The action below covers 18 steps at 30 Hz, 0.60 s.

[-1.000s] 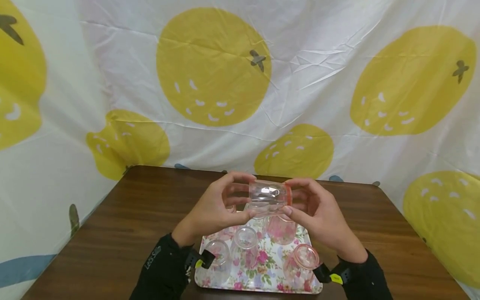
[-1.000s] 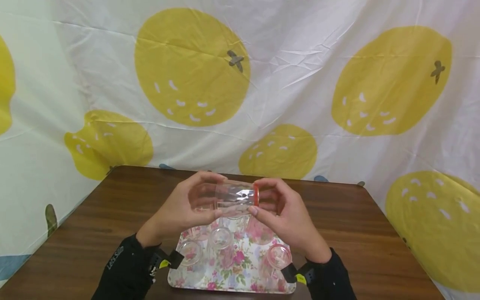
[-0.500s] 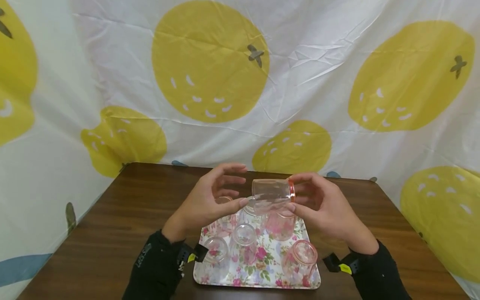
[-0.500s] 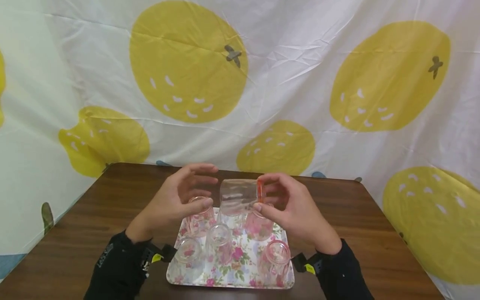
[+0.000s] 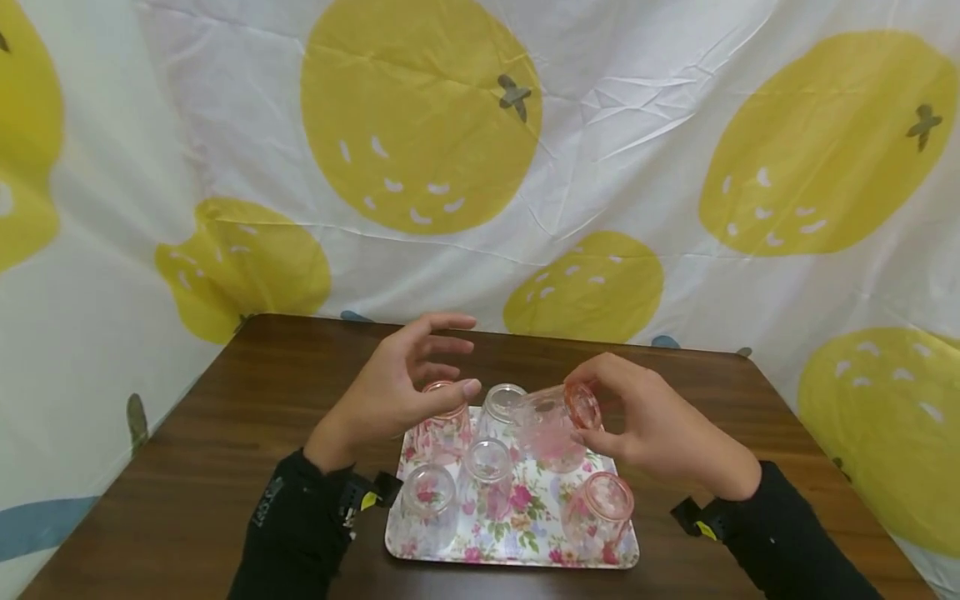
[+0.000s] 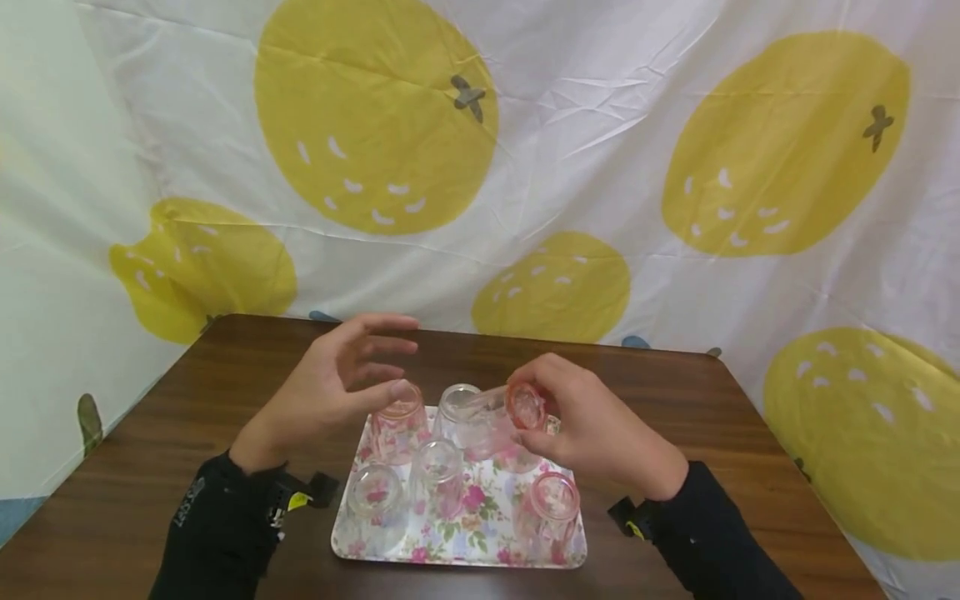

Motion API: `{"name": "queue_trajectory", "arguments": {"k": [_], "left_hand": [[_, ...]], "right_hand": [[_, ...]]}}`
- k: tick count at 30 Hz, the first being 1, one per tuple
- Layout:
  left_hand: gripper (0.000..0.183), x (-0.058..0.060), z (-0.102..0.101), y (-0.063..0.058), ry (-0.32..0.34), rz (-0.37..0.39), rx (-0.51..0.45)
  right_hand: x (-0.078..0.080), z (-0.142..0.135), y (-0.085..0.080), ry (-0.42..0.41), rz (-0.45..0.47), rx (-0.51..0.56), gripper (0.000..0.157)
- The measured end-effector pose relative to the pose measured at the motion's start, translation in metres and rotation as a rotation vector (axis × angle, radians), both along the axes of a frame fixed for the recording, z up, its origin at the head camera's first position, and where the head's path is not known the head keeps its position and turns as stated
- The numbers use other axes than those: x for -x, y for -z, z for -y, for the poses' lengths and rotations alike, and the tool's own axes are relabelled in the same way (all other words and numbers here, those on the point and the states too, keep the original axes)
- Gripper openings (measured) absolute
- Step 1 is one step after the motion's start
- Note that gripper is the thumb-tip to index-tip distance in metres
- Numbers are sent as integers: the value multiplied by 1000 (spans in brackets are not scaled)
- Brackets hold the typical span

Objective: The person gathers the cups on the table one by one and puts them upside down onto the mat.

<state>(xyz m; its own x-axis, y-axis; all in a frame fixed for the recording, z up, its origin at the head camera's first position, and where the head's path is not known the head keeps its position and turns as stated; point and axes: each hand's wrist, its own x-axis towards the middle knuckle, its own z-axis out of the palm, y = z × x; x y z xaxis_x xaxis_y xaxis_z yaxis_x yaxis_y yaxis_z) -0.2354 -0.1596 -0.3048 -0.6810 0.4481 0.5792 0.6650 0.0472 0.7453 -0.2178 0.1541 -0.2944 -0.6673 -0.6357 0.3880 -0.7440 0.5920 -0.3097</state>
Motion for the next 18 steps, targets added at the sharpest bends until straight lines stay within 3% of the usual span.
{"name": "queue_trajectory", "arguments": {"k": [6,18], "left_hand": [[62,-1,4,0,-19,-6,23],[62,-1,8,1,-48,-24,58]], "right_hand": [[1,7,6,5,-3,-116,39],[8,25,25,22,74,-315,43]]}}
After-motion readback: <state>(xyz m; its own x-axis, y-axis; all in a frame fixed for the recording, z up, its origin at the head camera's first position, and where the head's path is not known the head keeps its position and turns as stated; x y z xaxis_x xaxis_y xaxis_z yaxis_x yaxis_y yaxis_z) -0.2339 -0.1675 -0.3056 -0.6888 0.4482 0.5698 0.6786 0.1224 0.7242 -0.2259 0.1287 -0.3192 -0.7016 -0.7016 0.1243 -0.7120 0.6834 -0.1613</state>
